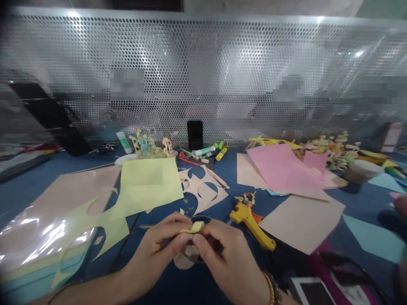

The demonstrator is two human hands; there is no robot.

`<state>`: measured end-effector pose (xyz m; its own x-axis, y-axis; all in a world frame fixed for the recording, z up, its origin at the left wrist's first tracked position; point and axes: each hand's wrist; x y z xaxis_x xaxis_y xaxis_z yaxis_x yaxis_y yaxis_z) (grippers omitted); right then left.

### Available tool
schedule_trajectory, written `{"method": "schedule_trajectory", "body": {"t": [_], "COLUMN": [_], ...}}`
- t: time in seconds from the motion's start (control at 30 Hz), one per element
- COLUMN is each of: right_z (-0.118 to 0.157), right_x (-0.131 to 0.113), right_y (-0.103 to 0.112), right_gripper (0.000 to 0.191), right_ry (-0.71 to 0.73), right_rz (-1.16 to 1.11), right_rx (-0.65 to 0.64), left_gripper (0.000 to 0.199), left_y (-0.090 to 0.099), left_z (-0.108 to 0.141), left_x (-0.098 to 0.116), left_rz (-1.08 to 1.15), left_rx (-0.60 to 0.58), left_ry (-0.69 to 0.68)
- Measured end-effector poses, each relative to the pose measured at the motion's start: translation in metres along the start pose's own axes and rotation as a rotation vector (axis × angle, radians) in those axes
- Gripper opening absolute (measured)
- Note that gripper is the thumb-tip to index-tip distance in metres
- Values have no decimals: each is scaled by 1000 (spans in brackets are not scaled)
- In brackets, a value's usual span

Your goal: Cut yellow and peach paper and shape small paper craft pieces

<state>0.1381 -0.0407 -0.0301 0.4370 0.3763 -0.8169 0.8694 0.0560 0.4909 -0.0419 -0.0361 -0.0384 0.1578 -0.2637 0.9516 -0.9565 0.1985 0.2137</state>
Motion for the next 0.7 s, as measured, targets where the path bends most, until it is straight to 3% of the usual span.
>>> {"method": "schedule_trajectory", "body": {"t": [0.13,0.27,0.43,0.7], "right_z": [1,0,-1,0], "right_x": [2,5,5,5], "right_y": [1,1,-1,2], "right_gripper": [25,16,8,10], "right_ry": [14,3,-16,-1], "right_rz": [-27,-168,-240,-254], "right_rx": [88,185,138,109], "left_gripper": [33,26,17,18], "left_y": [-2,-5,-6,-5], "left_z": [-1,-1,0,0], "left_x": [0,4,4,2], "left_rz": [118,178,300,358], "left_rx": [19,60,93,118], "left_ry": [107,191,259,242]}}
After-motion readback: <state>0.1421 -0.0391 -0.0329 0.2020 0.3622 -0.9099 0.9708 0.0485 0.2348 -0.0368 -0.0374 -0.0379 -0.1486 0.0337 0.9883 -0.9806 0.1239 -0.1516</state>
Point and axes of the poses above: each hand's wrist, its own z-axis away from the middle knuckle, its own y-axis out of the back of the hand, x = y × z, and after that the axes turned 7 degrees about x, right-handed
